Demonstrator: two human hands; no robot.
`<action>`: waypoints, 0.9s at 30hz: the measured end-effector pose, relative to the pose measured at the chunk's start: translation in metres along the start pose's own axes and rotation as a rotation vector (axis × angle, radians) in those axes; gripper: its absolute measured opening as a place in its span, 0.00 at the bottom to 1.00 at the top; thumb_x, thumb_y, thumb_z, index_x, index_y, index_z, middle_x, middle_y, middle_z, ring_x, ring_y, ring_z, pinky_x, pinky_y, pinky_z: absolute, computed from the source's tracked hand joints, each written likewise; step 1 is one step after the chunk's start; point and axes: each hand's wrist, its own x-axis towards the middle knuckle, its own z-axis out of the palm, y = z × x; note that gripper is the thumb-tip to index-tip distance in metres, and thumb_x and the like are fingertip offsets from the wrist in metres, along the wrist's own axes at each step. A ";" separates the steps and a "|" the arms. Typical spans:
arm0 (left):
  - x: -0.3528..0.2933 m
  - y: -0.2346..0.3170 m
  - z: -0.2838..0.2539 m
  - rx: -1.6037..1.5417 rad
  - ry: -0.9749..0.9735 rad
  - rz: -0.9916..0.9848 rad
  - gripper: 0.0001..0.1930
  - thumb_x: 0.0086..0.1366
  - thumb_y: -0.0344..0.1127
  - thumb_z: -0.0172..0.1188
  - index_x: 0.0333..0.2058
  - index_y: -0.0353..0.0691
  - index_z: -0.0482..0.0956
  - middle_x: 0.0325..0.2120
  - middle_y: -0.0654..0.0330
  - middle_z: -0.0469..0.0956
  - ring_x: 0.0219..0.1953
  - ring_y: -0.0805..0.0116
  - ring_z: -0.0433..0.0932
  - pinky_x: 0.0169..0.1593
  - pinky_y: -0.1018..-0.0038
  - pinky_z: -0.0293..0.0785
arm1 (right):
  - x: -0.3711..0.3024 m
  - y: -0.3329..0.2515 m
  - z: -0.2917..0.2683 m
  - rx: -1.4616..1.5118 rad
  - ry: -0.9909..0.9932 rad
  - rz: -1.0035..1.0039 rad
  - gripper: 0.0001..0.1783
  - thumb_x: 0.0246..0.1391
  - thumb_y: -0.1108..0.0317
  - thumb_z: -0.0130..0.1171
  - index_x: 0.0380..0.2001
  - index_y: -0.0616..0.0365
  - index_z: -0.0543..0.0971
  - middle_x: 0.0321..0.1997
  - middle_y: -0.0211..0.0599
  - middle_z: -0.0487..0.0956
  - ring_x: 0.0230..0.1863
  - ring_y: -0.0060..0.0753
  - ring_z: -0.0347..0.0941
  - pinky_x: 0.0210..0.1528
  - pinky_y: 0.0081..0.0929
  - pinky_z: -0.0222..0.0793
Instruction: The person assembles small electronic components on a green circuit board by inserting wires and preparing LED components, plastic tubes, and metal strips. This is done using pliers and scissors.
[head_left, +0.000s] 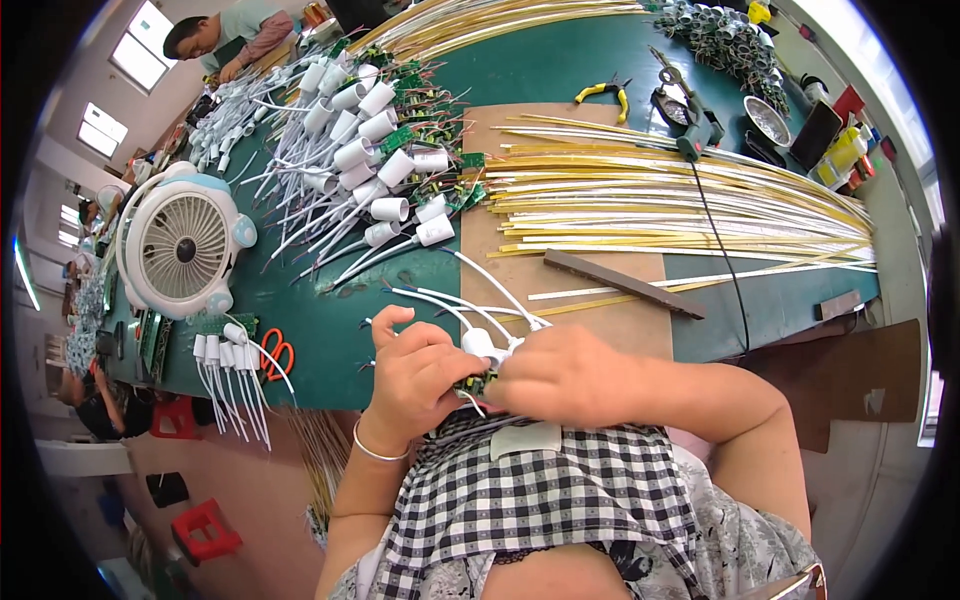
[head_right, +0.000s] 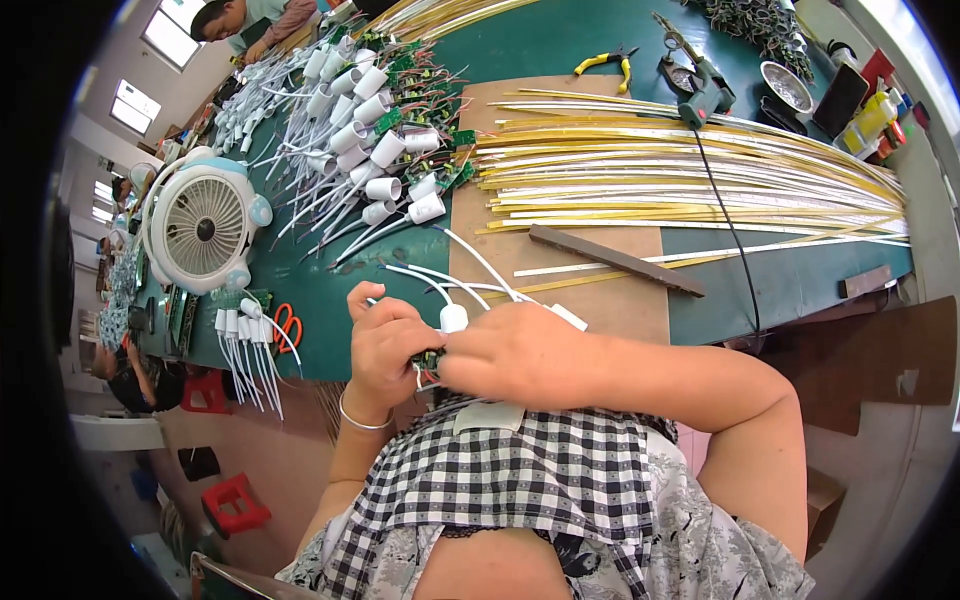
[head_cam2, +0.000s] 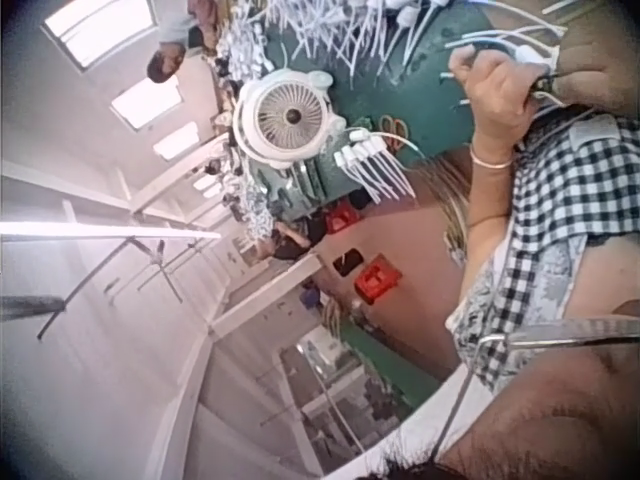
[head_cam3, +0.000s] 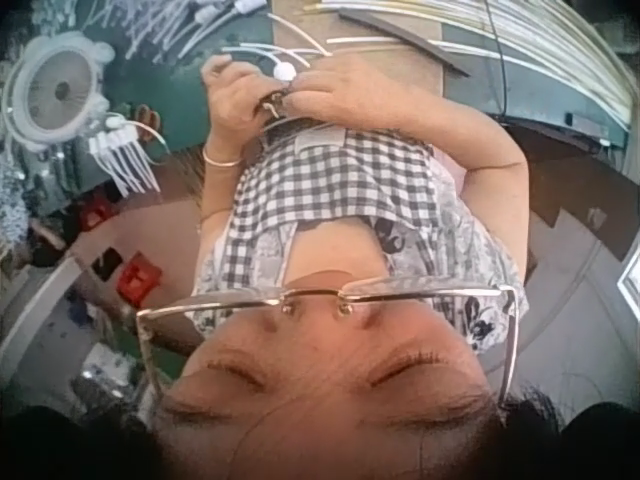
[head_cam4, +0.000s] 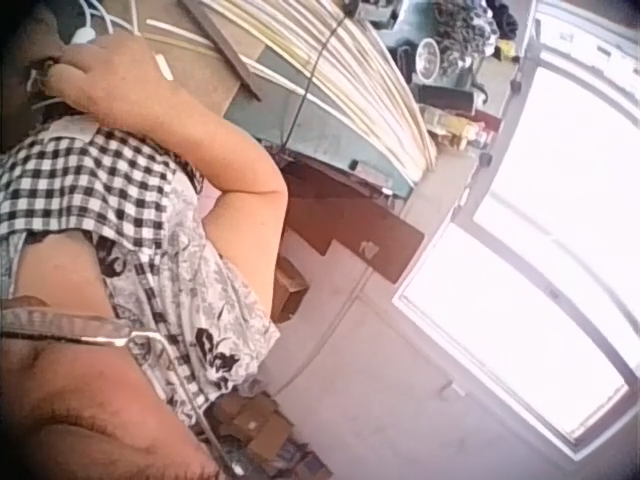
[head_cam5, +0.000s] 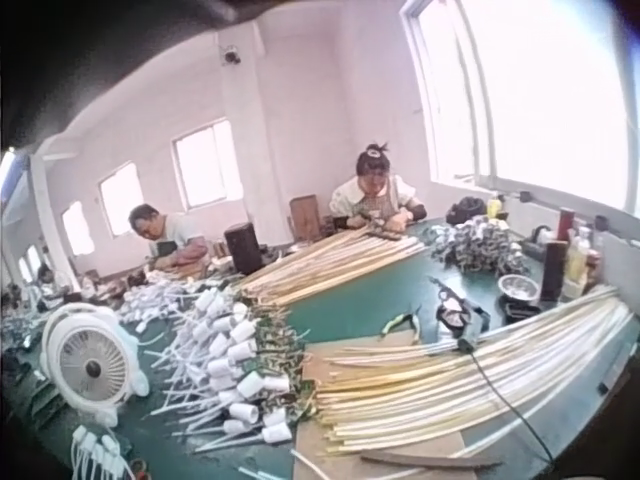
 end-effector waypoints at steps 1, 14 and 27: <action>-0.001 0.000 0.000 0.015 -0.012 0.029 0.07 0.43 0.34 0.66 0.24 0.53 0.79 0.17 0.75 0.74 0.25 0.77 0.72 0.51 0.64 0.53 | 0.001 -0.001 0.000 -0.072 0.006 -0.152 0.14 0.50 0.61 0.59 0.38 0.56 0.74 0.33 0.34 0.74 0.31 0.34 0.73 0.28 0.32 0.68; -0.011 0.006 -0.013 0.140 0.080 0.239 0.08 0.48 0.32 0.63 0.26 0.57 0.76 0.22 0.78 0.76 0.28 0.79 0.73 0.55 0.64 0.50 | -0.018 0.026 -0.010 0.637 -0.233 0.156 0.31 0.62 0.46 0.37 0.46 0.64 0.72 0.48 0.48 0.73 0.52 0.50 0.67 0.54 0.40 0.62; -0.004 -0.004 -0.006 0.022 -0.121 -0.010 0.11 0.46 0.33 0.64 0.31 0.51 0.78 0.19 0.72 0.73 0.25 0.73 0.71 0.46 0.65 0.56 | -0.035 0.007 -0.003 0.271 -0.205 0.290 0.12 0.51 0.67 0.57 0.39 0.55 0.72 0.38 0.37 0.71 0.34 0.43 0.73 0.35 0.35 0.70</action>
